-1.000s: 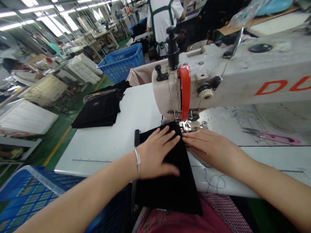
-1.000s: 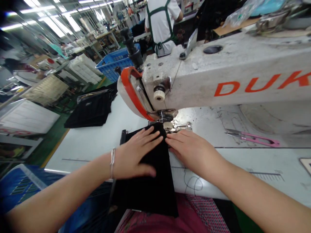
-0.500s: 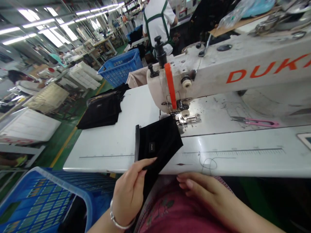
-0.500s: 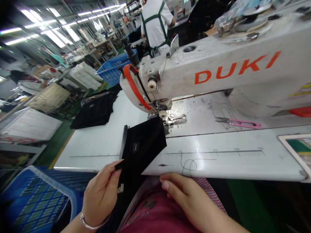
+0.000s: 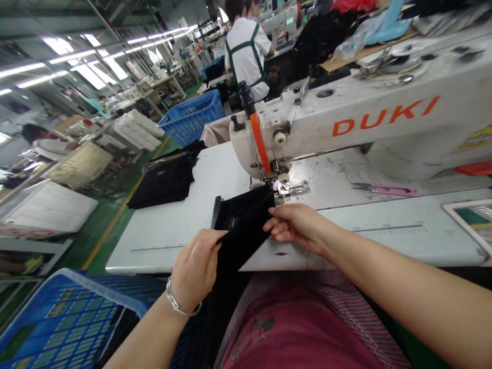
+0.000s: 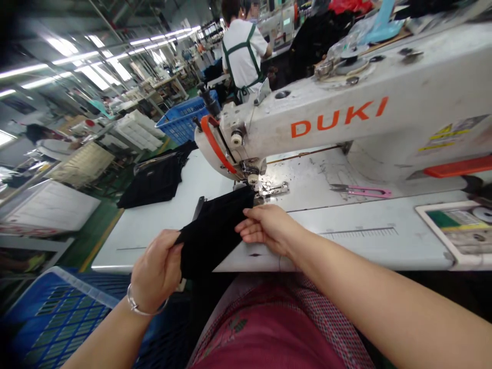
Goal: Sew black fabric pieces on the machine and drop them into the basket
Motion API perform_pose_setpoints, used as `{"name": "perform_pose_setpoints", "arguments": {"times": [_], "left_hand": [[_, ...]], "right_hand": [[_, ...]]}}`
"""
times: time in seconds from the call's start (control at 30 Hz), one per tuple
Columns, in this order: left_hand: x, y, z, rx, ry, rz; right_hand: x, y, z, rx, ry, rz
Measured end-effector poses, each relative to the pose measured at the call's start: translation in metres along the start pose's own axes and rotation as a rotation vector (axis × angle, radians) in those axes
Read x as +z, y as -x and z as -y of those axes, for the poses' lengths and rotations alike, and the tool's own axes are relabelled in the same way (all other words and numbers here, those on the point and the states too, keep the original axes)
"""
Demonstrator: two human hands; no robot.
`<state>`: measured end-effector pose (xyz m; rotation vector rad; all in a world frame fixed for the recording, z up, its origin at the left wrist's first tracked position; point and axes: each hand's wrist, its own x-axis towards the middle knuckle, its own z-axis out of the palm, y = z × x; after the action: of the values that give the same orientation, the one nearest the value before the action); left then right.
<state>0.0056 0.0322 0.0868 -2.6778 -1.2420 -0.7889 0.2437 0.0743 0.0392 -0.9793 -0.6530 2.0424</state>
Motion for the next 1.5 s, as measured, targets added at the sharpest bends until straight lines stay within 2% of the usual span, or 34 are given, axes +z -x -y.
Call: {"name": "perform_pose_setpoints", "arguments": {"times": [0.2, 0.3, 0.37, 0.47, 0.6, 0.77, 1.0, 1.07, 1.13, 1.17, 1.2, 1.23, 1.3, 1.37, 1.43, 1.5], "left_hand": [[-0.002, 0.006, 0.005, 0.290, -0.062, 0.210], [0.007, 0.014, -0.006, 0.386, -0.108, 0.407], [0.015, 0.019, -0.020, 0.367, -0.118, 0.468], [0.027, 0.024, -0.043, 0.337, -0.079, 0.380], [0.041, 0.027, -0.062, 0.395, 0.038, 0.222], [0.051, 0.034, -0.063, 0.316, 0.161, 0.174], [0.060, 0.044, -0.067, 0.236, 0.151, 0.166], [0.062, 0.046, -0.067, 0.236, 0.131, 0.156], [0.063, 0.046, -0.067, 0.243, 0.151, 0.141], [0.063, 0.045, -0.067, 0.244, 0.176, 0.136], [0.062, 0.044, -0.067, 0.242, 0.204, 0.129], [0.062, 0.043, -0.067, 0.237, 0.229, 0.121], [0.062, 0.040, -0.067, 0.231, 0.264, 0.117], [0.063, 0.039, -0.068, 0.223, 0.285, 0.135], [0.065, 0.037, -0.067, 0.202, 0.291, 0.160], [0.067, 0.035, -0.065, 0.195, 0.279, 0.197]], "right_hand": [[0.009, 0.059, -0.050, 0.182, 0.058, 0.100], [0.006, 0.077, -0.075, 0.222, 0.133, 0.053], [0.002, 0.081, -0.087, 0.231, 0.181, 0.014], [-0.003, 0.082, -0.097, 0.228, 0.210, -0.009], [-0.008, 0.085, -0.104, 0.188, 0.193, -0.002], [-0.010, 0.090, -0.103, 0.195, 0.191, 0.002], [-0.008, 0.089, -0.101, 0.209, 0.096, 0.037], [-0.009, 0.089, -0.101, 0.218, 0.135, 0.048], [-0.011, 0.092, -0.099, 0.200, 0.290, 0.061], [-0.014, 0.094, -0.098, 0.136, 0.426, 0.050], [-0.016, 0.096, -0.096, 0.012, 0.597, 0.022], [-0.020, 0.097, -0.094, -0.176, 0.787, -0.022], [-0.027, 0.098, -0.090, -0.641, 1.163, -0.111], [-0.033, 0.095, -0.085, -1.019, 1.423, -0.122], [-0.036, 0.090, -0.080, -1.206, 1.562, -0.064], [-0.036, 0.084, -0.073, -1.295, 1.597, -0.032]]}}
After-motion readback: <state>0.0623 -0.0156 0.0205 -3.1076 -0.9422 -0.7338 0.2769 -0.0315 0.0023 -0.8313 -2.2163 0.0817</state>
